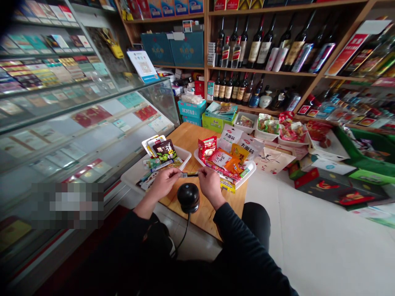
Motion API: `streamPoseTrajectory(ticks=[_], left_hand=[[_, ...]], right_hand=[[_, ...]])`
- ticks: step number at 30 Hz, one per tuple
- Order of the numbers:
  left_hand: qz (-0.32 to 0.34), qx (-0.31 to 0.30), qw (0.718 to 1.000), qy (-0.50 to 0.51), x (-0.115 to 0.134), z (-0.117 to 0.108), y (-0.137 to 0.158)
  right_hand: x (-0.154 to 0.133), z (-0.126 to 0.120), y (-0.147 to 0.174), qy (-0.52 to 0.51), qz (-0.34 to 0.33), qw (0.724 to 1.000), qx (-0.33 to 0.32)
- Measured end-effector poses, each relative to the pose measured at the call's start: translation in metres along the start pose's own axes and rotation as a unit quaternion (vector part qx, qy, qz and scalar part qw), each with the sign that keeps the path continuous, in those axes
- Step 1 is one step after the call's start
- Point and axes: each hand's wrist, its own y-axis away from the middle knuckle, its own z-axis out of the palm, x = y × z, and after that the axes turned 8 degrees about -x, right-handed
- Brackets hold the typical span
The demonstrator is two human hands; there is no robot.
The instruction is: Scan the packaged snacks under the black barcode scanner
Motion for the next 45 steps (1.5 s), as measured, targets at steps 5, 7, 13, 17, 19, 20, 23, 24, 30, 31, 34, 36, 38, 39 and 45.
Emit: streamPoseTrajectory(ticks=[5,7,13,17,19,20,23,24,30,31,34,36,38,39,45], left_hand=[[-0.014,-0.012,0.999,-0.049,-0.015,0.006,-0.003],[-0.021,-0.012,0.998,-0.062,-0.022,0.008,-0.004],[-0.026,-0.007,0.997,-0.068,-0.037,0.015,-0.005],[-0.033,-0.017,0.997,-0.072,-0.039,0.018,-0.007],[-0.038,-0.019,0.997,-0.071,-0.038,0.019,-0.008],[-0.039,-0.020,0.996,-0.073,-0.038,0.019,-0.008],[-0.036,-0.022,0.996,-0.080,-0.039,0.020,-0.009],[-0.036,-0.022,0.996,-0.082,-0.039,0.020,-0.009],[-0.023,-0.026,0.997,-0.067,-0.041,0.022,-0.009],[-0.025,-0.032,0.997,-0.063,-0.040,0.022,-0.009],[-0.031,-0.041,0.997,-0.062,-0.036,0.023,-0.010],[-0.030,-0.040,0.997,-0.065,-0.034,0.024,-0.010],[-0.028,-0.042,0.997,-0.065,-0.034,0.025,-0.011],[-0.027,-0.042,0.996,-0.067,-0.034,0.025,-0.011],[-0.038,-0.029,0.996,-0.078,-0.039,0.023,-0.012]], right_hand=[[0.011,0.007,-0.003,0.067,-0.014,0.998,0.005],[0.016,0.009,-0.005,0.087,-0.013,0.996,0.001],[0.026,0.013,-0.007,0.082,0.008,0.997,-0.013],[0.030,0.015,-0.006,0.084,0.013,0.996,-0.012],[0.032,0.015,-0.006,0.086,0.012,0.996,-0.012],[0.033,0.015,-0.006,0.085,0.012,0.996,-0.012],[0.036,0.016,-0.007,0.077,0.018,0.997,-0.013],[0.037,0.016,-0.007,0.075,0.021,0.997,-0.015],[0.040,0.016,-0.007,0.073,0.034,0.997,-0.020],[0.041,0.016,-0.007,0.073,0.038,0.996,-0.019],[0.043,0.015,-0.006,0.073,0.048,0.996,-0.019],[0.046,0.016,-0.005,0.072,0.052,0.996,-0.020],[0.050,0.016,-0.005,0.070,0.054,0.996,-0.019],[0.051,0.017,-0.005,0.067,0.055,0.996,-0.019],[0.057,0.019,-0.006,0.036,0.047,0.998,-0.013]])
